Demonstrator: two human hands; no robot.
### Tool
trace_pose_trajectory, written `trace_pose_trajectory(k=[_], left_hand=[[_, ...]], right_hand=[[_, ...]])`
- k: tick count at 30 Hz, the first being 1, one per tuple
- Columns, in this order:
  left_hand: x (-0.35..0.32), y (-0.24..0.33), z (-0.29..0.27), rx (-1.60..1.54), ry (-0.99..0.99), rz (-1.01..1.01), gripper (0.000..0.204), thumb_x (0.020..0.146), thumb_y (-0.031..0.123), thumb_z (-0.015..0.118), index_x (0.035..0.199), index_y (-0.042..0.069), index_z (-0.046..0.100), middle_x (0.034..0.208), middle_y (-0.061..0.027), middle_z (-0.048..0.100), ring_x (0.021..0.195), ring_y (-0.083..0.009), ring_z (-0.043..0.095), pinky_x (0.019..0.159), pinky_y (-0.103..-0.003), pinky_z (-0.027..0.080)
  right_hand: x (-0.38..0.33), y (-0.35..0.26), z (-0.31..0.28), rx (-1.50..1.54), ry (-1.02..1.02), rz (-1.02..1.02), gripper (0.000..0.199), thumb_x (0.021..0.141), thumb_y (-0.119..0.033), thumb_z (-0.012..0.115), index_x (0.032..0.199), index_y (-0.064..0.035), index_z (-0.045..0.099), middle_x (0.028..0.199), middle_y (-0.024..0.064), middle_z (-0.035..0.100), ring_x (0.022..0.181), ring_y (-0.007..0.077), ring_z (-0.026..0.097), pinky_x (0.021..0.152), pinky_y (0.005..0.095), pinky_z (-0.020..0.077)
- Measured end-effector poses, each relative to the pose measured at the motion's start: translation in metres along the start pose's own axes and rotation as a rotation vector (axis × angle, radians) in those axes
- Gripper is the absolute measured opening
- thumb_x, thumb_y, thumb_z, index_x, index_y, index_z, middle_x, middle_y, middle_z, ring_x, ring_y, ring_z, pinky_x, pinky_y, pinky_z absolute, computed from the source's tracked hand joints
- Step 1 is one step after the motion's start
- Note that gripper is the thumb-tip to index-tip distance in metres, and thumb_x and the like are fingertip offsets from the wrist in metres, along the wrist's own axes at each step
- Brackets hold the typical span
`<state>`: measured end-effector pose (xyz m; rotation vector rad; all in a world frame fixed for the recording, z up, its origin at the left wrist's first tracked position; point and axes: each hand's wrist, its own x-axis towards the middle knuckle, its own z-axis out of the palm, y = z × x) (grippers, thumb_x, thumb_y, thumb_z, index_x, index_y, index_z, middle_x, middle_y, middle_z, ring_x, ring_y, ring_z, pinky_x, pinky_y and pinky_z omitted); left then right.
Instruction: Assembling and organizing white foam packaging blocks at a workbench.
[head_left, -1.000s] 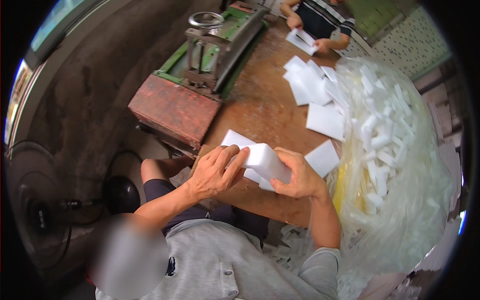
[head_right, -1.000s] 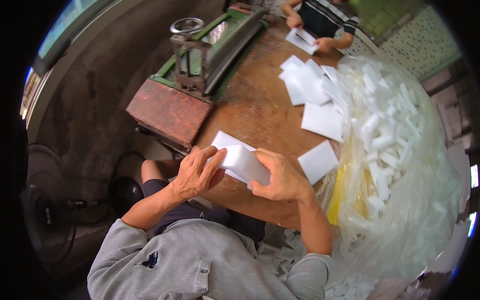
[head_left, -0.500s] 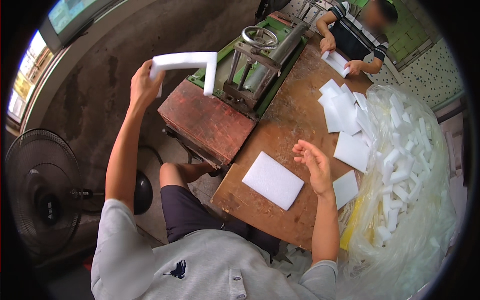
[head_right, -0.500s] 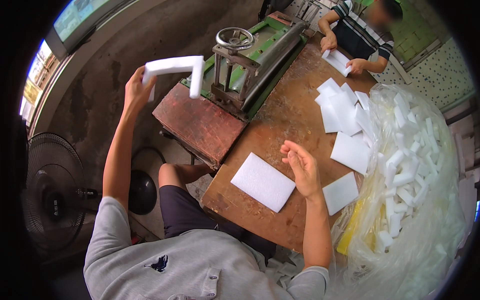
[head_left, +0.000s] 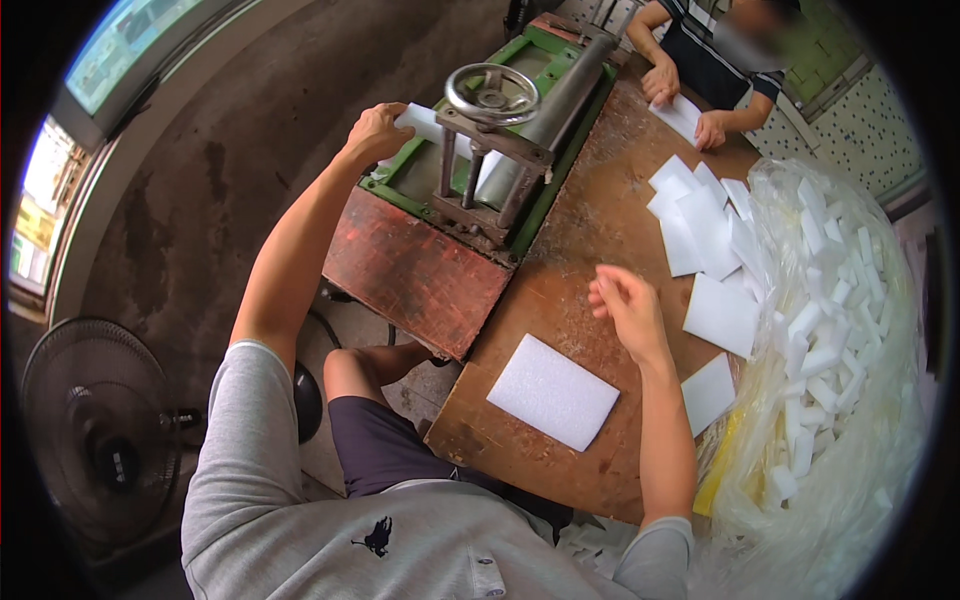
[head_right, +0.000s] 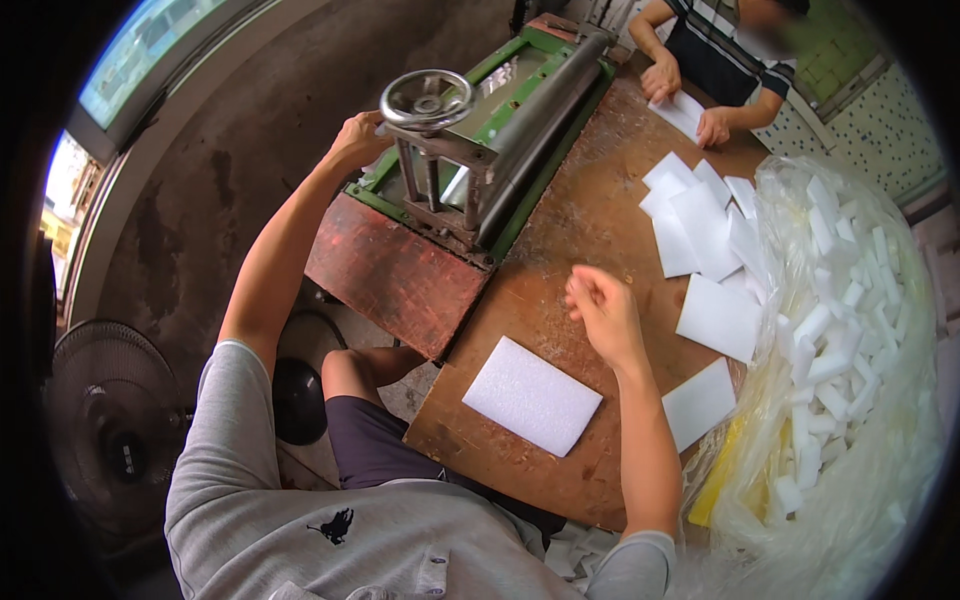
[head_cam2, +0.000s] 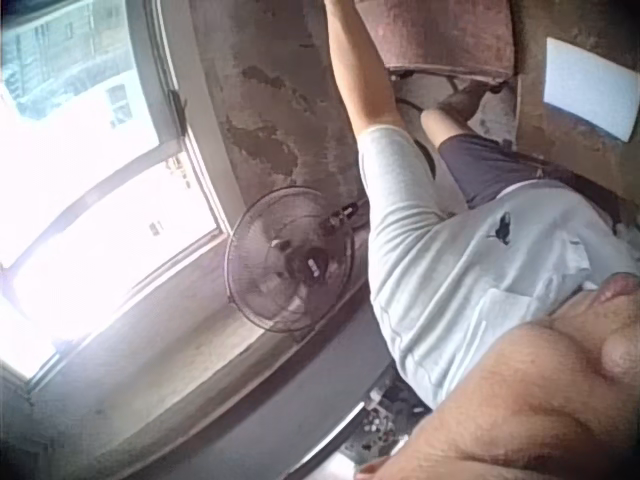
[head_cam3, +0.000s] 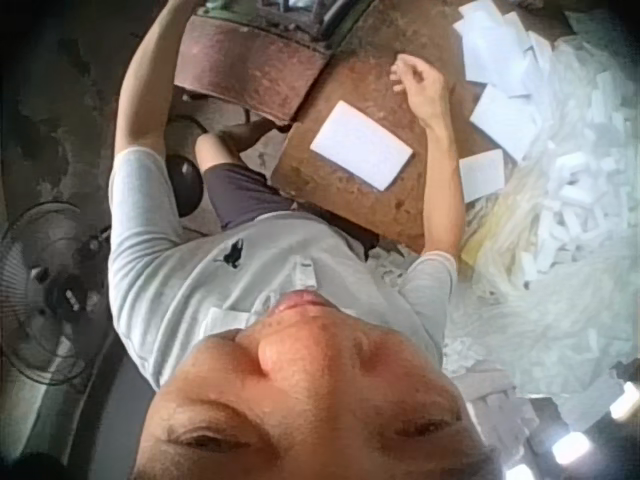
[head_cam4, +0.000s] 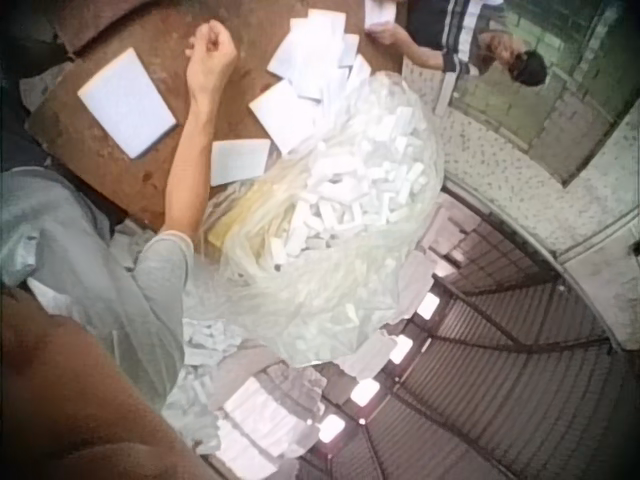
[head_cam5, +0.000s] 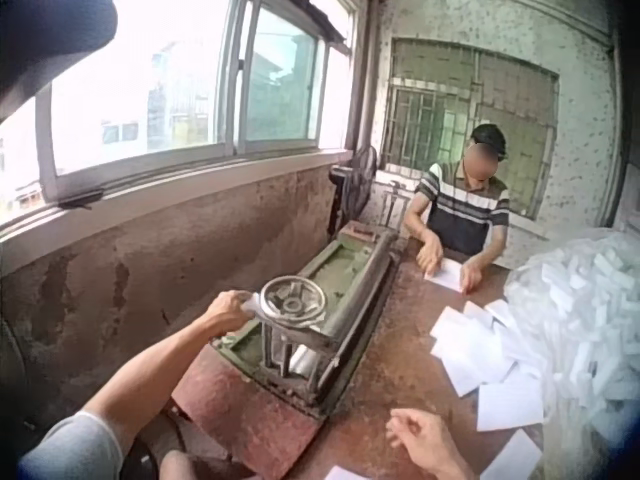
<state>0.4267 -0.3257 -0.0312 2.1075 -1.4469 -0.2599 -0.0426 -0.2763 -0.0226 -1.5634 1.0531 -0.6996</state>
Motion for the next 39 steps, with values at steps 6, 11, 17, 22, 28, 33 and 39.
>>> trace_pose_trajectory(k=[6, 11, 17, 22, 28, 33, 39], left_hand=[[0.007, 0.016, 0.042, -0.303, -0.182, 0.261, 0.04, 0.084, 0.024, 0.072, 0.12, 0.006, 0.07, 0.112, -0.0196, 0.073, 0.105, -0.026, 0.071, 0.092, -0.038, 0.055], [-0.024, 0.037, 0.051, -0.758, -0.128, 0.254, 0.023, 0.094, 0.022, 0.064, 0.101, -0.001, 0.066, 0.081, -0.0024, 0.06, 0.06, -0.0112, 0.055, 0.055, -0.027, 0.046], [-0.107, 0.057, 0.001, -0.82, 0.228, -0.071, 0.037, 0.105, 0.029, 0.057, 0.125, -0.001, 0.064, 0.084, -0.0017, 0.06, 0.064, -0.0069, 0.053, 0.057, -0.025, 0.045], [-0.231, 0.115, -0.008, -0.943, 0.133, 0.093, 0.027, 0.102, 0.012, 0.061, 0.127, 0.0, 0.065, 0.087, 0.0029, 0.061, 0.068, -0.0016, 0.049, 0.059, -0.019, 0.041], [-0.287, 0.185, 0.016, -0.504, -0.191, 0.29, 0.04, 0.095, 0.021, 0.072, 0.128, -0.002, 0.065, 0.091, -0.0052, 0.062, 0.072, -0.0118, 0.057, 0.066, -0.03, 0.05], [-0.293, 0.176, 0.047, -0.421, -0.164, 0.358, 0.042, 0.091, 0.021, 0.075, 0.126, -0.002, 0.067, 0.087, -0.0102, 0.06, 0.07, -0.0177, 0.06, 0.067, -0.033, 0.052], [-0.302, 0.158, 0.065, -0.409, -0.137, 0.37, 0.041, 0.09, 0.019, 0.075, 0.126, 0.0, 0.067, 0.088, -0.0108, 0.061, 0.07, -0.0199, 0.062, 0.067, -0.034, 0.053]], right_hand=[[0.087, -0.023, 0.039, -0.287, 0.102, 0.072, 0.042, 0.099, -0.038, 0.065, 0.101, 0.0031, 0.071, 0.072, 0.0056, 0.065, 0.064, 0.0128, 0.067, 0.058, 0.0288, 0.0532], [0.123, 0.012, 0.04, -0.666, 0.285, -0.064, 0.045, 0.087, -0.042, 0.07, 0.089, 0.0029, 0.073, 0.067, 0.0165, 0.068, 0.069, 0.0305, 0.072, 0.067, 0.0417, 0.0559], [0.041, 0.01, -0.027, -0.753, 0.552, -0.131, 0.03, 0.08, -0.023, 0.071, 0.081, 0.0069, 0.069, 0.077, 0.0278, 0.069, 0.075, 0.0422, 0.07, 0.071, 0.0476, 0.0552], [-0.077, -0.01, -0.033, -0.672, 0.591, -0.025, 0.024, 0.083, -0.017, 0.073, 0.076, 0.0029, 0.063, 0.062, 0.016, 0.062, 0.054, 0.0278, 0.06, 0.056, 0.0404, 0.0468], [-0.163, -0.004, 0.006, -0.522, 0.525, -0.01, 0.02, 0.086, -0.016, 0.075, 0.082, 0.0005, 0.065, 0.06, 0.0094, 0.062, 0.051, 0.0204, 0.057, 0.055, 0.0369, 0.0453], [-0.178, -0.001, 0.015, -0.545, 0.516, -0.072, 0.02, 0.087, -0.013, 0.073, 0.082, 0.0028, 0.062, 0.059, 0.0108, 0.059, 0.051, 0.0209, 0.054, 0.054, 0.0365, 0.0434], [-0.179, 0.015, 0.02, -0.559, 0.479, -0.081, 0.029, 0.086, -0.013, 0.073, 0.075, 0.0038, 0.053, 0.058, 0.0126, 0.053, 0.05, 0.0237, 0.048, 0.053, 0.0396, 0.041]])
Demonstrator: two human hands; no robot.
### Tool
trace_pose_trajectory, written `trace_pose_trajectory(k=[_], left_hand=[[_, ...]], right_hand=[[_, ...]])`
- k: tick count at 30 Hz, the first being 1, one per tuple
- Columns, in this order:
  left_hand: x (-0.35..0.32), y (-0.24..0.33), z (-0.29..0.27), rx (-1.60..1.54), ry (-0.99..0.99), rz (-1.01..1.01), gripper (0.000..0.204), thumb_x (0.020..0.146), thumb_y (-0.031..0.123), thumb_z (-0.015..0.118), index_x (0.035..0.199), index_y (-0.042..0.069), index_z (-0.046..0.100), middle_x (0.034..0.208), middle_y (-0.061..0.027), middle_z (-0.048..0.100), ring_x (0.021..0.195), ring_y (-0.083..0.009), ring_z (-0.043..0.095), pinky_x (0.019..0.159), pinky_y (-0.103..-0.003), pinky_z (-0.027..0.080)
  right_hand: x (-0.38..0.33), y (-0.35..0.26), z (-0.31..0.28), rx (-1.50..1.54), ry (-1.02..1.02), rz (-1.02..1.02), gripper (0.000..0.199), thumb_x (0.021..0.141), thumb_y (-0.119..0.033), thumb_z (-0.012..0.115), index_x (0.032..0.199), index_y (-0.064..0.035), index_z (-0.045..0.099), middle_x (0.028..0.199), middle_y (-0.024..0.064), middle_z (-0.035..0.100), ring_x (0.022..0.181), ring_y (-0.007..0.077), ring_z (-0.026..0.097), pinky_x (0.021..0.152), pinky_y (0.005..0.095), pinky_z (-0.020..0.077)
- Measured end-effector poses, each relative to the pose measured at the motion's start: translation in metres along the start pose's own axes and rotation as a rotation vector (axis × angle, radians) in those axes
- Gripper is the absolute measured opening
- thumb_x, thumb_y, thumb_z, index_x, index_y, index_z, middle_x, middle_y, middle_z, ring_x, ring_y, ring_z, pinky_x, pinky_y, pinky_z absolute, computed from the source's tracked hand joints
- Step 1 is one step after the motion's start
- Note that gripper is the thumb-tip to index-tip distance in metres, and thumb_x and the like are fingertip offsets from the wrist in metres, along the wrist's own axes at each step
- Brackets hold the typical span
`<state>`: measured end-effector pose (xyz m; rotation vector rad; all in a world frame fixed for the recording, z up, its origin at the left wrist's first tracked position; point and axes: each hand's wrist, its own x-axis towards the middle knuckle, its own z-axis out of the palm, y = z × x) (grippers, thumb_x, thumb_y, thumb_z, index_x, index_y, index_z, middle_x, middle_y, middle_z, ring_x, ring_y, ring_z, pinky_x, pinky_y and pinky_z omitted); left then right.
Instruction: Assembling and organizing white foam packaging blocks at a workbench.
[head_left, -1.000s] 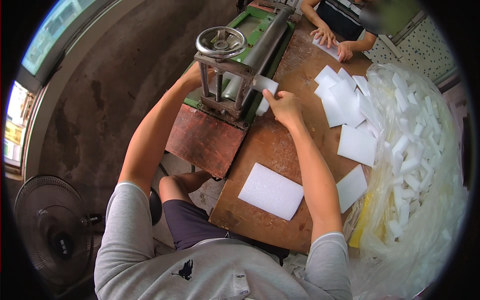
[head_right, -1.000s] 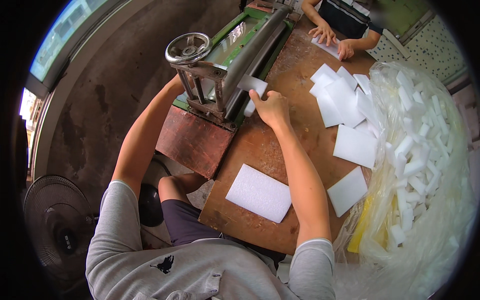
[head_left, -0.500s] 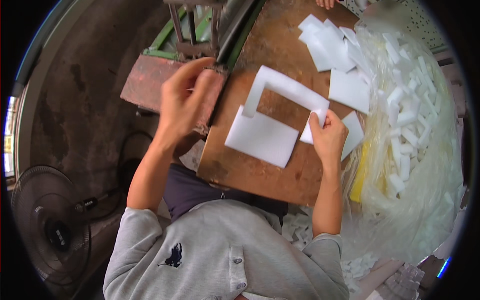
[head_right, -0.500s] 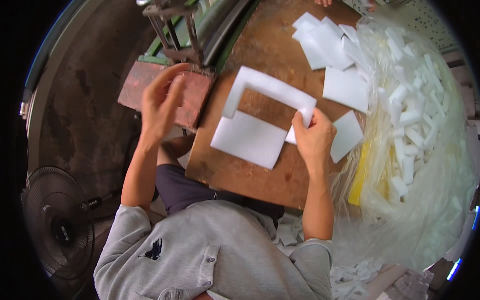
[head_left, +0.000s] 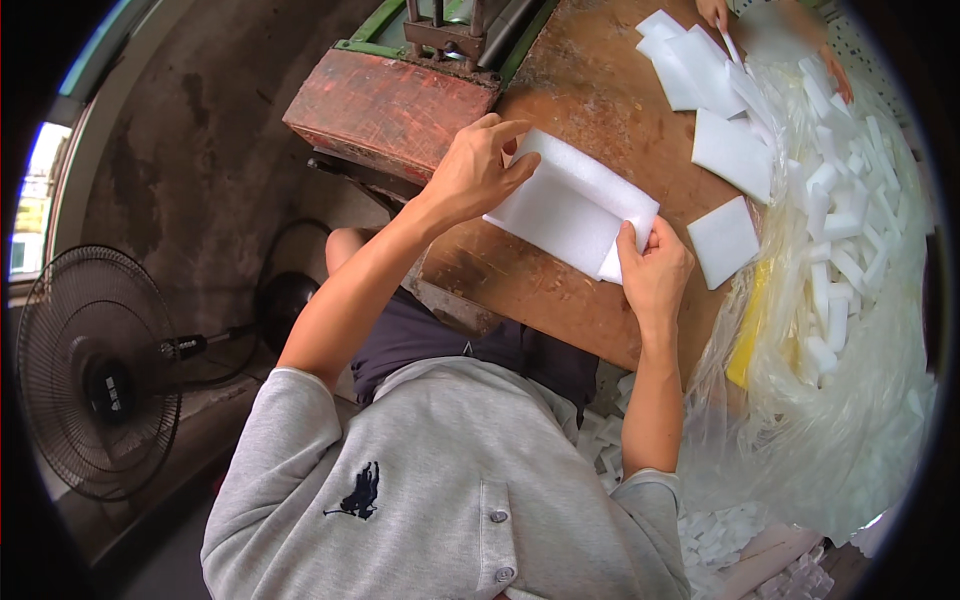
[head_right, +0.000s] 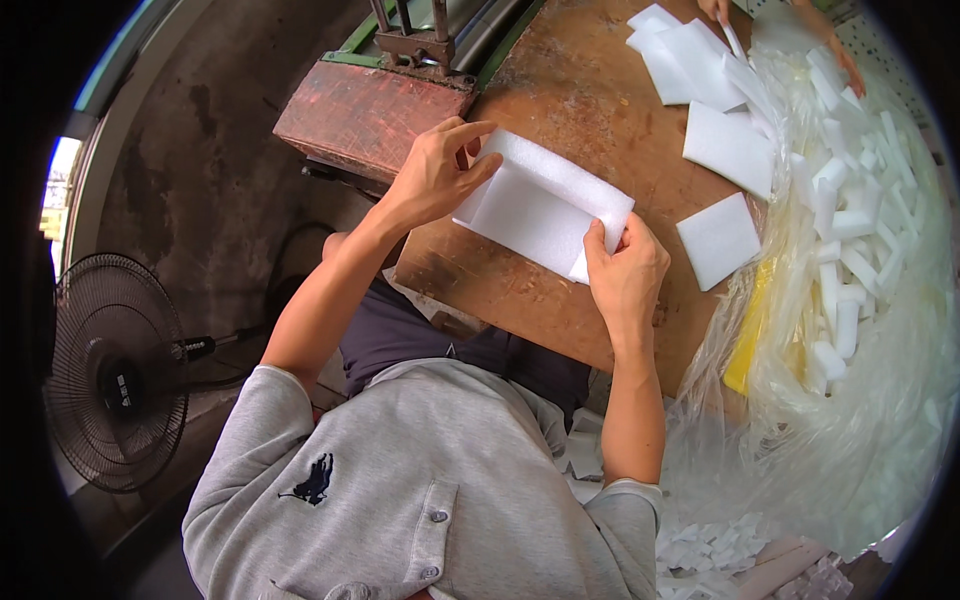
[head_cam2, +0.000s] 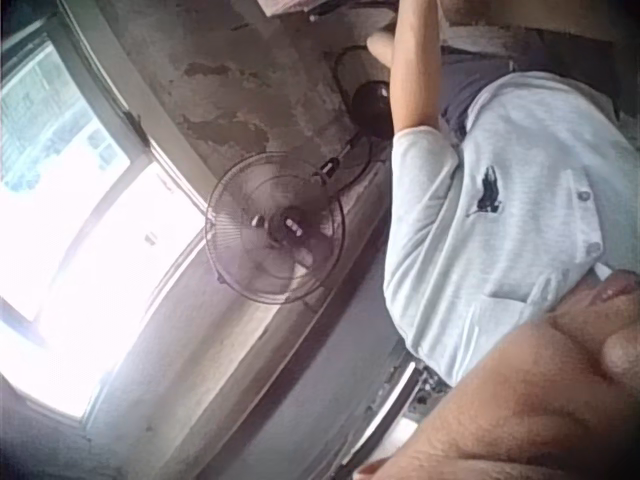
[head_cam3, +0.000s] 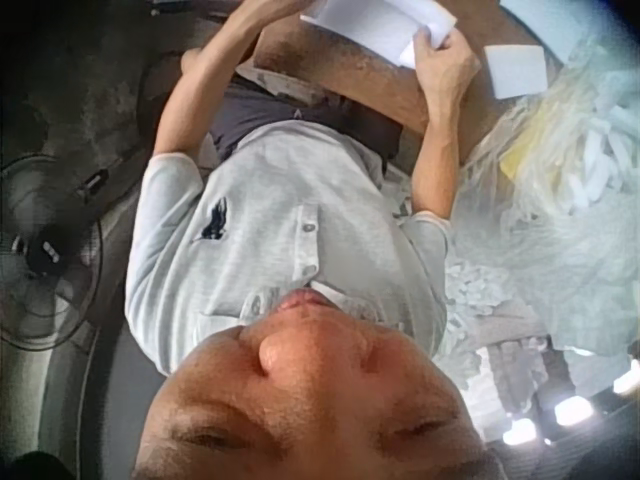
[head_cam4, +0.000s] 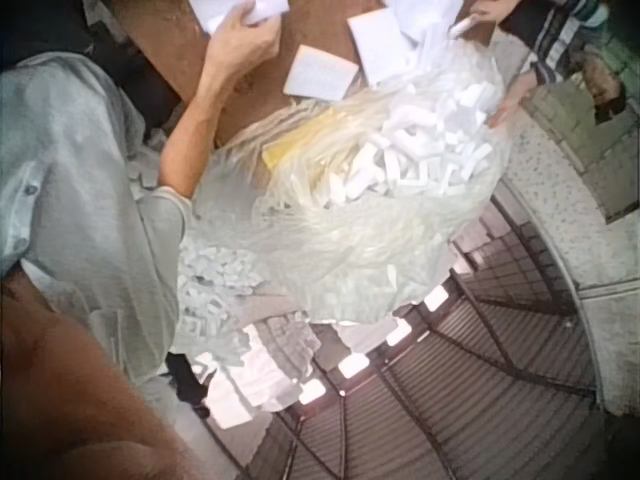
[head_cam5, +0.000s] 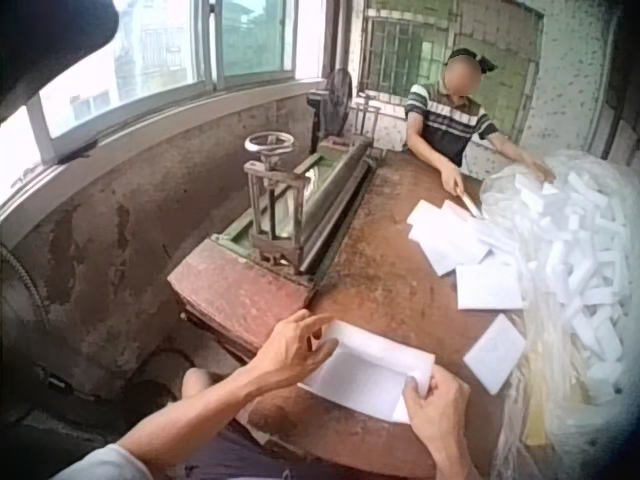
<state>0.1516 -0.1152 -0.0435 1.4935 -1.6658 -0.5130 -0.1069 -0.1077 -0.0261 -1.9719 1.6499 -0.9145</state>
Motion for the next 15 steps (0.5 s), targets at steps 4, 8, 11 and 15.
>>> trace_pose_trajectory(k=[4, 8, 11, 15], left_hand=[[-0.002, -0.006, 0.001, -0.027, -0.011, -0.02, 0.041, 0.089, 0.019, 0.074, 0.124, -0.001, 0.068, 0.089, -0.0138, 0.062, 0.073, -0.0247, 0.063, 0.069, -0.037, 0.053], [-0.002, -0.01, 0.002, 0.002, -0.001, 0.018, 0.041, 0.089, 0.018, 0.075, 0.126, 0.0, 0.067, 0.087, -0.0102, 0.061, 0.069, -0.0188, 0.062, 0.066, -0.033, 0.053], [-0.003, -0.012, 0.004, -0.005, -0.003, 0.0, 0.042, 0.089, 0.018, 0.075, 0.126, 0.0, 0.067, 0.087, -0.0107, 0.061, 0.069, -0.0195, 0.062, 0.066, -0.033, 0.053], [-0.004, -0.013, 0.01, 0.001, -0.005, 0.017, 0.041, 0.088, 0.016, 0.075, 0.125, -0.001, 0.067, 0.087, -0.0119, 0.061, 0.069, -0.0207, 0.062, 0.066, -0.034, 0.053]], right_hand=[[0.001, 0.001, 0.003, -0.034, -0.004, -0.018, 0.028, 0.086, -0.013, 0.074, 0.075, 0.0041, 0.054, 0.059, 0.0133, 0.053, 0.051, 0.025, 0.048, 0.053, 0.0398, 0.041], [0.001, -0.001, 0.003, -0.014, -0.002, -0.02, 0.028, 0.086, -0.013, 0.074, 0.075, 0.0044, 0.054, 0.059, 0.014, 0.053, 0.051, 0.0265, 0.049, 0.053, 0.0403, 0.0411], [0.001, 0.0, 0.002, -0.051, -0.019, -0.015, 0.029, 0.086, -0.014, 0.074, 0.075, 0.0044, 0.055, 0.059, 0.0144, 0.054, 0.051, 0.0271, 0.05, 0.054, 0.0404, 0.042], [0.0, 0.0, 0.002, -0.069, -0.015, 0.035, 0.029, 0.084, -0.015, 0.075, 0.075, 0.0045, 0.056, 0.061, 0.0166, 0.056, 0.053, 0.0299, 0.055, 0.055, 0.0417, 0.0443]])
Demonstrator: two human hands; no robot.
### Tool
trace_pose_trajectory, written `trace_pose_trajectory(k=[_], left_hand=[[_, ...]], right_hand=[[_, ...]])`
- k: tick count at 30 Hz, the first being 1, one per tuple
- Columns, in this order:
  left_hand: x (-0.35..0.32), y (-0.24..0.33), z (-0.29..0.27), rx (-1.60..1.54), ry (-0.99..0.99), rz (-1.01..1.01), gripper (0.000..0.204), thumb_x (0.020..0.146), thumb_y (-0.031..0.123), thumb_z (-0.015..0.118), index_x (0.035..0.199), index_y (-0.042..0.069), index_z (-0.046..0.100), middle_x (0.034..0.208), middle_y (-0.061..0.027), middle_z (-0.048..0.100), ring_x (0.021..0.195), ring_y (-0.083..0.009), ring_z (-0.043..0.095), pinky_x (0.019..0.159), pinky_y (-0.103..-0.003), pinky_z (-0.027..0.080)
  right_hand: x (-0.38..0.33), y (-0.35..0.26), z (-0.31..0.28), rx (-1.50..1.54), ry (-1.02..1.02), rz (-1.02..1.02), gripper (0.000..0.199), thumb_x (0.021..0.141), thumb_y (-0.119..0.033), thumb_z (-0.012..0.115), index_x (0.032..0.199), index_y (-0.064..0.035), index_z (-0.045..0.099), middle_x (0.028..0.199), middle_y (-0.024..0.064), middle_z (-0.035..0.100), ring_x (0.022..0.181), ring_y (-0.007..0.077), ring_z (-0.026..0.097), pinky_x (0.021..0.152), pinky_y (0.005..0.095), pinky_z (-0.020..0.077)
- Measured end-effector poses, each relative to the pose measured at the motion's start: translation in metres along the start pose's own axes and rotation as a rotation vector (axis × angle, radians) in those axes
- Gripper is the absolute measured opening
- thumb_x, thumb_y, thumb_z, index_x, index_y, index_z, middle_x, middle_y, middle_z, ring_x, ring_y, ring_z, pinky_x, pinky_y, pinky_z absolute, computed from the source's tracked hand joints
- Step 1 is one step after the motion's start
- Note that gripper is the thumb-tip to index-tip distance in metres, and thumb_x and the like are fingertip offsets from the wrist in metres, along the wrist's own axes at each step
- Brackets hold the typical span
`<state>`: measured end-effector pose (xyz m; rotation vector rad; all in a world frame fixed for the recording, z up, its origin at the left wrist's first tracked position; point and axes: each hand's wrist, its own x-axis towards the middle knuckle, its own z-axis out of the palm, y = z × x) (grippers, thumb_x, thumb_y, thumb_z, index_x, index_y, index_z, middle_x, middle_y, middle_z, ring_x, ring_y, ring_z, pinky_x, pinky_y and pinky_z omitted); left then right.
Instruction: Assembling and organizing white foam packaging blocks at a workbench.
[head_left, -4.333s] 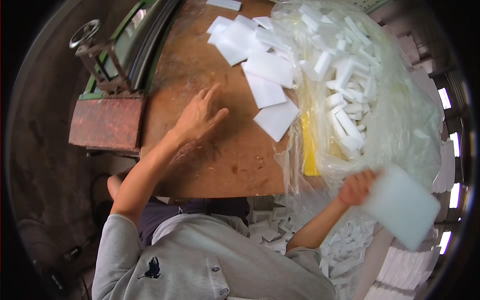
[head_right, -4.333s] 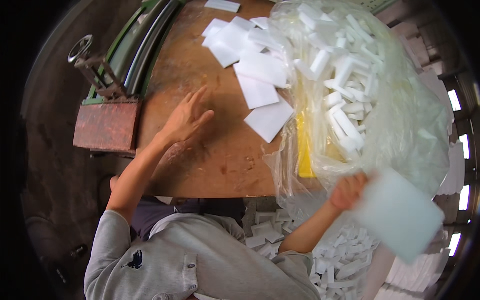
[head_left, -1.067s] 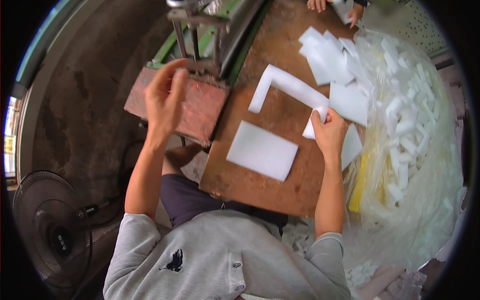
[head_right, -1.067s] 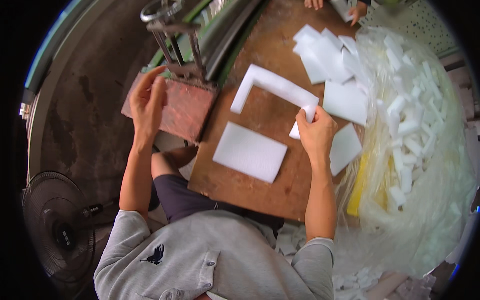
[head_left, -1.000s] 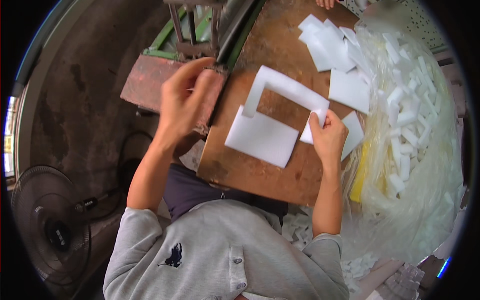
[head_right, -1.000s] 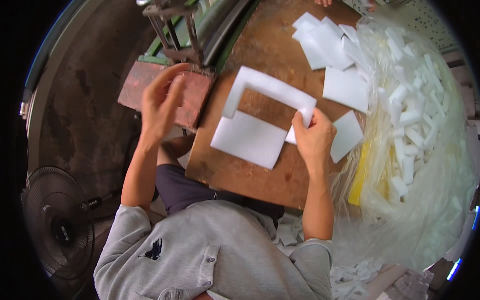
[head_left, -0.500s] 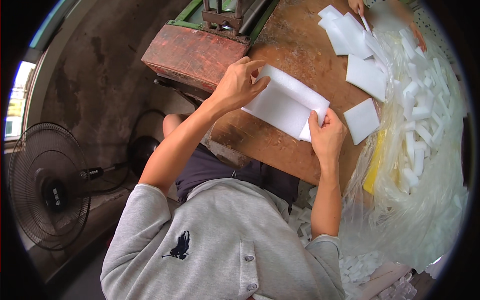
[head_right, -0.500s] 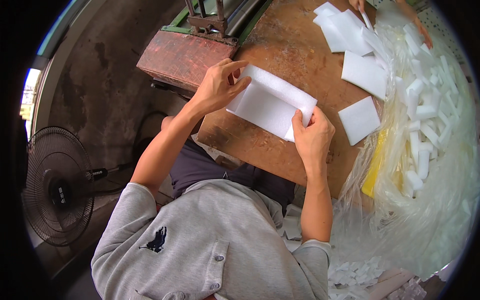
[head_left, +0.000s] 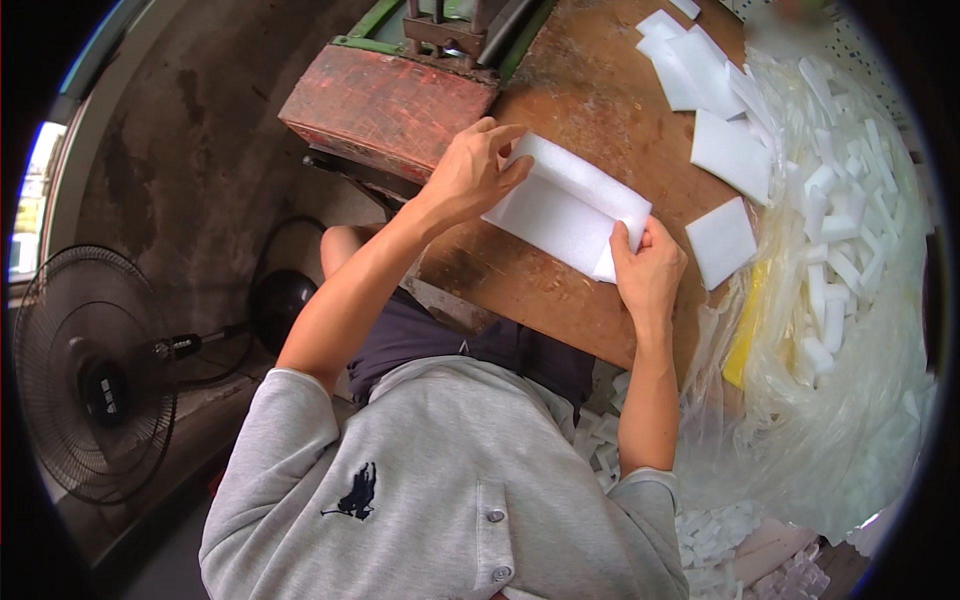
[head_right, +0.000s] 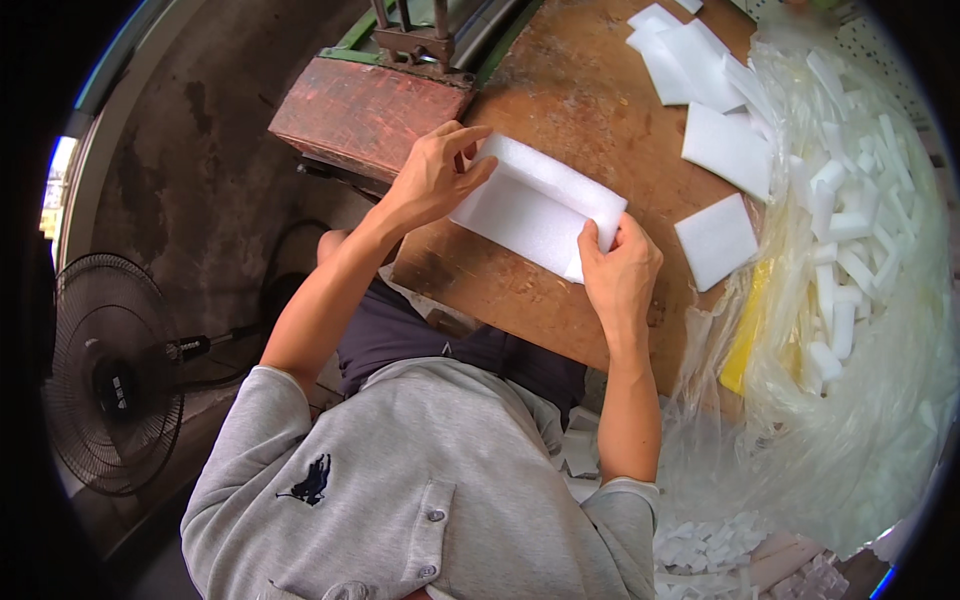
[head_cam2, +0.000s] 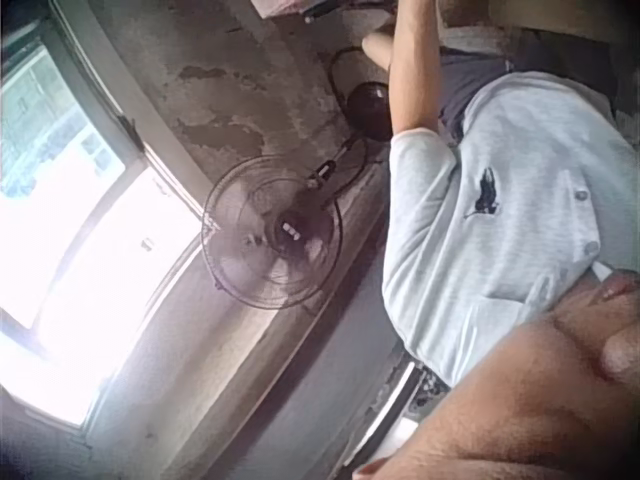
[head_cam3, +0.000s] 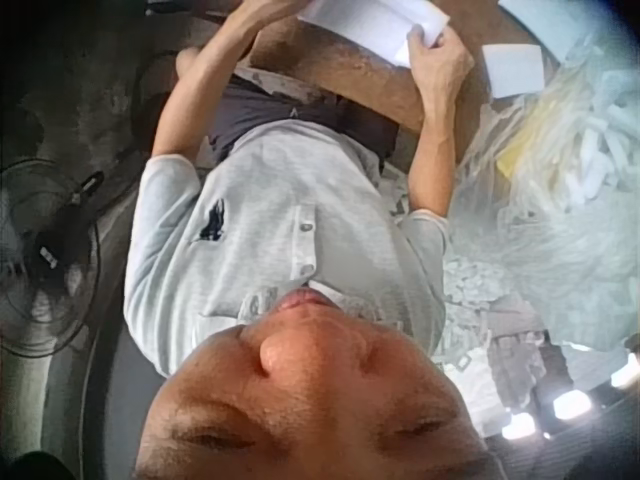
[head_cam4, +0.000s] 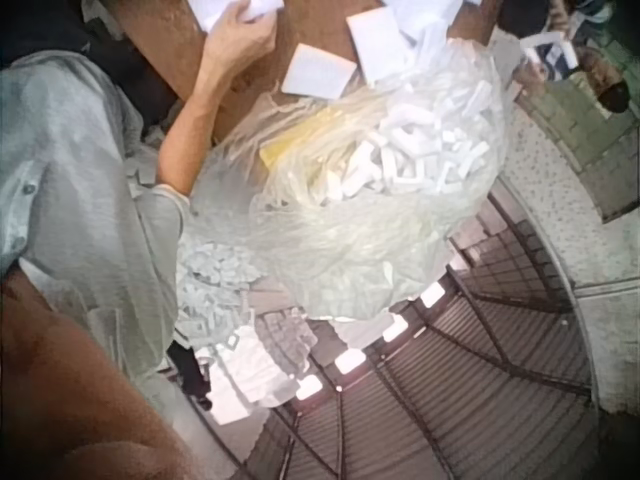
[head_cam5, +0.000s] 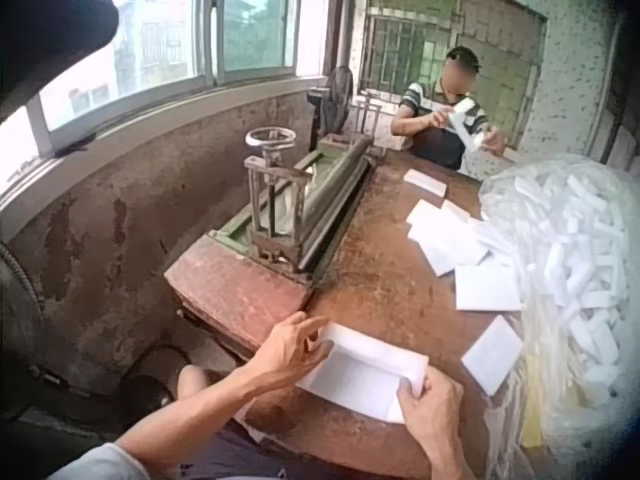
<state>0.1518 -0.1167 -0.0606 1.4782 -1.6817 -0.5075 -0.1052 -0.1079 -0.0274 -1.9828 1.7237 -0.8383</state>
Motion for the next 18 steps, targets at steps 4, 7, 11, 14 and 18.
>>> trace_pose_trajectory(k=[4, 7, 11, 14, 18], left_hand=[[-0.001, -0.005, 0.0, 0.029, 0.065, 0.023, 0.038, 0.088, 0.012, 0.075, 0.123, -0.002, 0.068, 0.087, -0.0139, 0.061, 0.069, -0.0225, 0.062, 0.066, -0.034, 0.053], [-0.003, 0.002, 0.002, 0.028, 0.054, 0.011, 0.038, 0.088, 0.013, 0.074, 0.123, -0.002, 0.068, 0.086, -0.0142, 0.06, 0.069, -0.0237, 0.061, 0.066, -0.036, 0.052], [-0.003, 0.006, 0.005, 0.069, 0.047, -0.022, 0.038, 0.089, 0.014, 0.074, 0.124, -0.001, 0.068, 0.086, -0.0146, 0.059, 0.07, -0.0253, 0.06, 0.066, -0.038, 0.05], [-0.003, 0.008, 0.01, 0.076, 0.058, -0.018, 0.037, 0.089, 0.013, 0.073, 0.124, -0.001, 0.068, 0.086, -0.0151, 0.058, 0.071, -0.0274, 0.059, 0.067, -0.039, 0.05], [-0.001, 0.013, 0.014, 0.133, 0.097, 0.02, 0.034, 0.09, 0.012, 0.071, 0.12, -0.002, 0.069, 0.086, -0.0166, 0.057, 0.071, -0.0317, 0.06, 0.068, -0.041, 0.05]], right_hand=[[0.003, 0.005, 0.004, 0.021, 0.023, -0.064, 0.027, 0.083, -0.014, 0.075, 0.075, 0.0046, 0.057, 0.064, 0.0186, 0.059, 0.056, 0.0333, 0.058, 0.056, 0.0428, 0.0452], [0.004, 0.004, 0.004, 0.033, -0.023, -0.048, 0.026, 0.082, -0.013, 0.075, 0.075, 0.0055, 0.057, 0.066, 0.0201, 0.06, 0.058, 0.0362, 0.059, 0.056, 0.0434, 0.0457], [0.003, 0.009, 0.007, -0.015, -0.044, -0.035, 0.027, 0.082, -0.012, 0.074, 0.073, 0.0061, 0.055, 0.066, 0.021, 0.059, 0.059, 0.0375, 0.059, 0.057, 0.0438, 0.0456], [0.003, 0.015, 0.009, -0.077, -0.037, -0.067, 0.026, 0.082, -0.011, 0.073, 0.073, 0.0066, 0.056, 0.067, 0.023, 0.06, 0.062, 0.0409, 0.06, 0.059, 0.0468, 0.0475], [0.004, 0.021, 0.014, -0.194, 0.007, -0.181, 0.026, 0.082, -0.014, 0.072, 0.074, 0.0074, 0.058, 0.07, 0.026, 0.061, 0.068, 0.0452, 0.063, 0.064, 0.0519, 0.0499]])
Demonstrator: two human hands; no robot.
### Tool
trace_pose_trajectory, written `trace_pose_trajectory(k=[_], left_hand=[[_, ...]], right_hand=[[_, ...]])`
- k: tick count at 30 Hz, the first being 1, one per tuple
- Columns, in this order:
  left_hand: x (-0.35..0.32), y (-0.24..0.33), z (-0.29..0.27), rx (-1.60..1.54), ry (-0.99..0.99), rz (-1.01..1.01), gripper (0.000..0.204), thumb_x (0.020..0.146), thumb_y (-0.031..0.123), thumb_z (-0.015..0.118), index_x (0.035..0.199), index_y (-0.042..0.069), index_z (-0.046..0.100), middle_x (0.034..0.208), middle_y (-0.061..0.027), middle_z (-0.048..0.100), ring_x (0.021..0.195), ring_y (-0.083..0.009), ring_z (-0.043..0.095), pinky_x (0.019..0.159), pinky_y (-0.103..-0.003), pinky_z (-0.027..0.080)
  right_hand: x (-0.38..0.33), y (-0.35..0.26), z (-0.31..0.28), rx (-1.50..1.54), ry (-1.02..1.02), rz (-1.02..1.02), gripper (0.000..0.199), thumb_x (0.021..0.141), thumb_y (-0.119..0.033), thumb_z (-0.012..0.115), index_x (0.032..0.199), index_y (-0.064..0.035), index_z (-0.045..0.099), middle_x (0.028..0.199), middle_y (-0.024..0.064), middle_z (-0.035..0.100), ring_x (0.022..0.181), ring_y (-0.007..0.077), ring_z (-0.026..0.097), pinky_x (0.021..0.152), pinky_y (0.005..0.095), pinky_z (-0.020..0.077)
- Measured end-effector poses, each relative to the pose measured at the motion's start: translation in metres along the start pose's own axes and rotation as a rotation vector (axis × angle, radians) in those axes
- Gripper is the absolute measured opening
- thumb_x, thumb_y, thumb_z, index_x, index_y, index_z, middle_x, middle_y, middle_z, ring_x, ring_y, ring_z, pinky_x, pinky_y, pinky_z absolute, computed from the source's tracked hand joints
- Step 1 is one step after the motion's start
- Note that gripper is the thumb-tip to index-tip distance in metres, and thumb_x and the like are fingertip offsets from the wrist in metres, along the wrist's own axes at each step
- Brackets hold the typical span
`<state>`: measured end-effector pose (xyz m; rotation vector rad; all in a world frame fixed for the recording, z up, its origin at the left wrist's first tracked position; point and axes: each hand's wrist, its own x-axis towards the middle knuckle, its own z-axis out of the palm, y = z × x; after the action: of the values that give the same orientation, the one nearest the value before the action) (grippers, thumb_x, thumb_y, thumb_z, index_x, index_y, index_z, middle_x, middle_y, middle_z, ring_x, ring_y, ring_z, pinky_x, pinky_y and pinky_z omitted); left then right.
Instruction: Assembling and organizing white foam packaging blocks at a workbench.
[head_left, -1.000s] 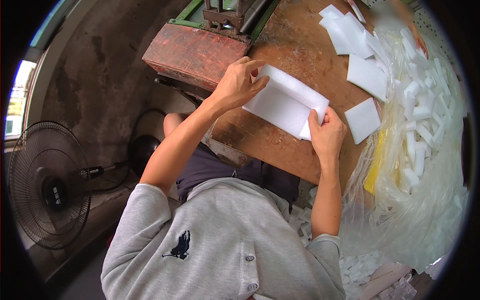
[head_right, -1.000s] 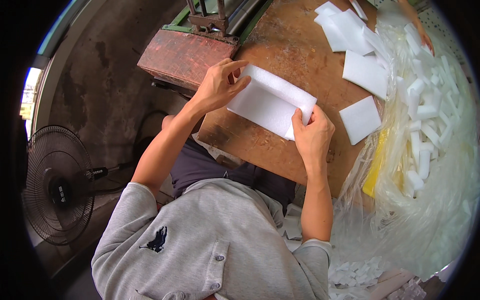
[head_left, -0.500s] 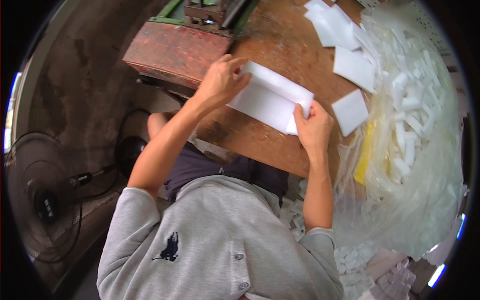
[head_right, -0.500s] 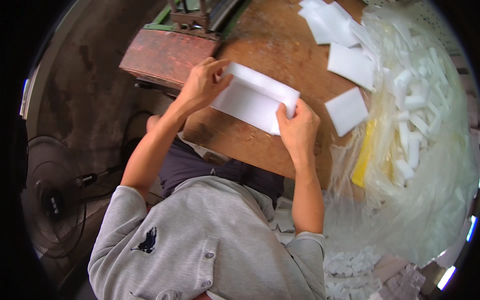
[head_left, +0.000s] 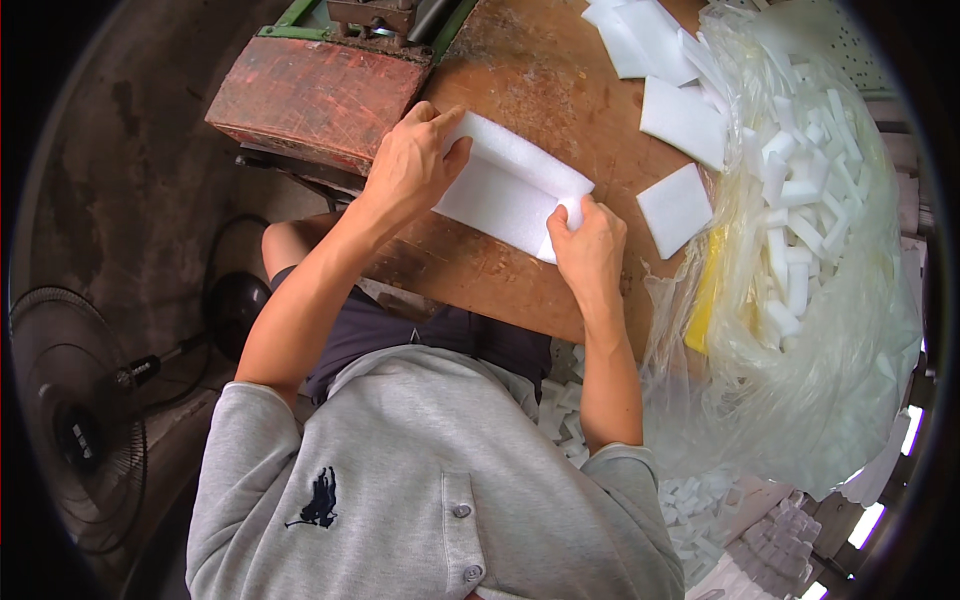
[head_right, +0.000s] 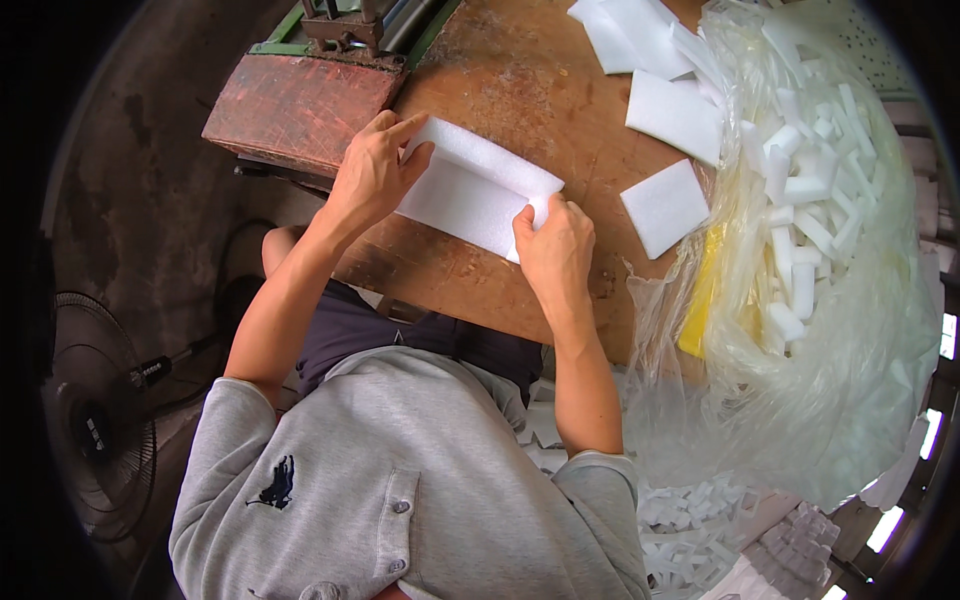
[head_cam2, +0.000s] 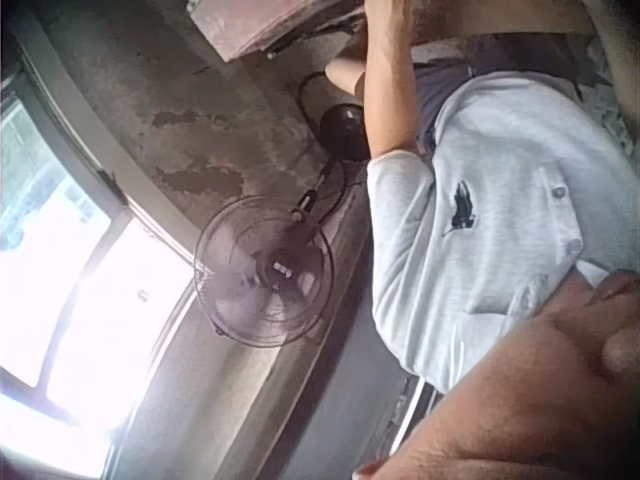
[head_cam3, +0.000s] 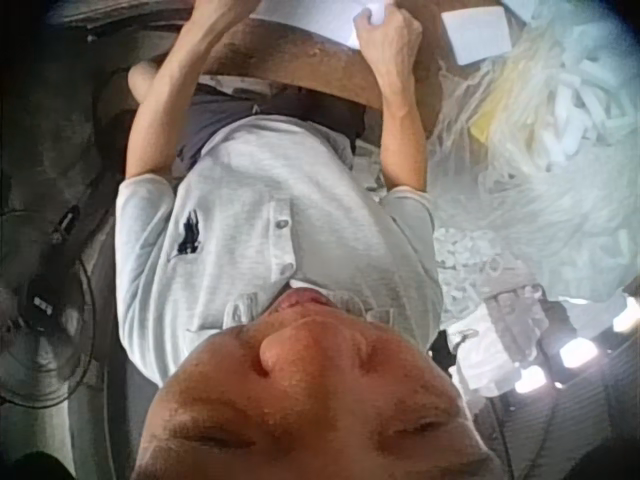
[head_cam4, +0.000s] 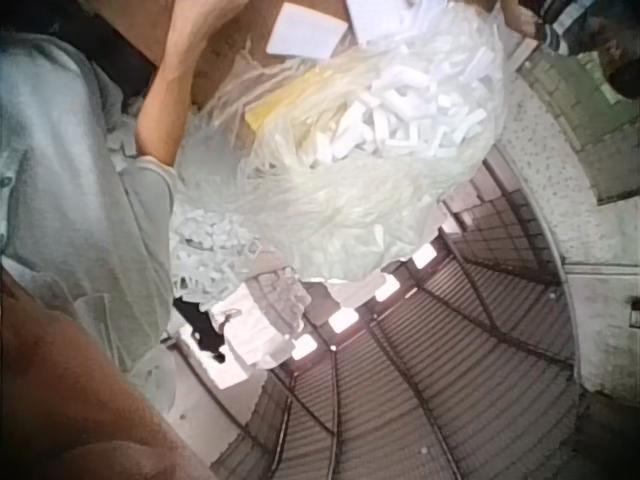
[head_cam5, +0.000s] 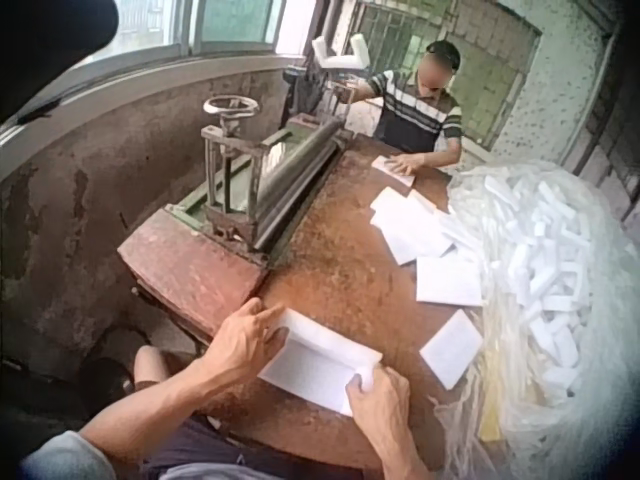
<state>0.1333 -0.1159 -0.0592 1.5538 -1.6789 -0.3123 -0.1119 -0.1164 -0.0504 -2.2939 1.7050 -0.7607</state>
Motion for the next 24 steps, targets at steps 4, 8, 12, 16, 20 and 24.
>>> trace_pose_trajectory(k=[4, 8, 12, 16, 20, 24], left_hand=[[-0.007, -0.006, 0.0, 0.019, 0.057, -0.015, 0.038, 0.09, 0.012, 0.069, 0.127, 0.001, 0.065, 0.089, -0.0172, 0.056, 0.073, -0.0327, 0.063, 0.066, -0.042, 0.053], [-0.044, 0.079, 0.0, 0.249, 0.004, 0.156, 0.063, 0.081, 0.018, 0.068, 0.139, 0.002, 0.049, 0.109, -0.0218, 0.056, 0.082, -0.0327, 0.067, 0.059, -0.039, 0.058], [-0.106, 0.158, 0.017, -0.237, -0.137, 0.55, 0.048, 0.08, 0.031, 0.07, 0.117, 0.001, 0.064, 0.091, -0.0107, 0.054, 0.077, -0.0239, 0.06, 0.058, -0.035, 0.051], [-0.09, 0.147, 0.026, -0.203, -0.065, 0.63, 0.048, 0.08, 0.032, 0.071, 0.11, -0.005, 0.064, 0.094, -0.0115, 0.056, 0.092, -0.027, 0.059, 0.078, -0.039, 0.051], [-0.032, 0.094, 0.042, -0.235, -0.04, 0.427, 0.064, 0.078, 0.033, 0.077, 0.128, -0.001, 0.058, 0.131, -0.0248, 0.053, 0.133, -0.0456, 0.044, 0.115, -0.056, 0.035], [-0.018, 0.05, 0.046, 0.157, -0.284, 0.39, 0.081, 0.083, 0.049, 0.07, 0.151, 0.013, 0.046, 0.158, -0.0194, 0.037, 0.15, -0.0392, 0.028, 0.125, -0.057, 0.015]], right_hand=[[0.008, -0.002, 0.005, 0.019, -0.04, -0.013, 0.026, 0.082, -0.015, 0.072, 0.072, 0.0057, 0.059, 0.071, 0.0267, 0.063, 0.068, 0.0455, 0.064, 0.062, 0.052, 0.049], [0.017, 0.036, -0.03, 0.148, -0.099, 0.129, 0.027, 0.084, -0.018, 0.073, 0.076, 0.0035, 0.058, 0.055, 0.0102, 0.042, 0.053, 0.0122, 0.034, 0.048, 0.0367, 0.0341], [0.015, 0.073, -0.044, -0.04, -0.175, 0.092, 0.024, 0.081, -0.017, 0.074, 0.08, 0.0039, 0.062, 0.054, 0.0116, 0.04, 0.054, 0.0141, 0.035, 0.05, 0.0377, 0.0344], [0.012, 0.073, -0.028, 0.07, -0.169, 0.139, 0.025, 0.082, -0.018, 0.074, 0.081, 0.0035, 0.062, 0.056, 0.0119, 0.042, 0.055, 0.0152, 0.034, 0.05, 0.0384, 0.0346], [0.01, 0.091, -0.027, 0.038, -0.115, 0.056, 0.024, 0.086, -0.022, 0.072, 0.09, 0.0005, 0.068, 0.064, 0.0178, 0.057, 0.056, 0.0215, 0.047, 0.054, 0.0401, 0.0416], [0.014, 0.051, -0.033, -0.101, -0.071, 0.036, 0.02, 0.085, -0.016, 0.071, 0.084, 0.0026, 0.063, 0.072, 0.022, 0.06, 0.061, 0.0372, 0.057, 0.058, 0.0461, 0.0448]])
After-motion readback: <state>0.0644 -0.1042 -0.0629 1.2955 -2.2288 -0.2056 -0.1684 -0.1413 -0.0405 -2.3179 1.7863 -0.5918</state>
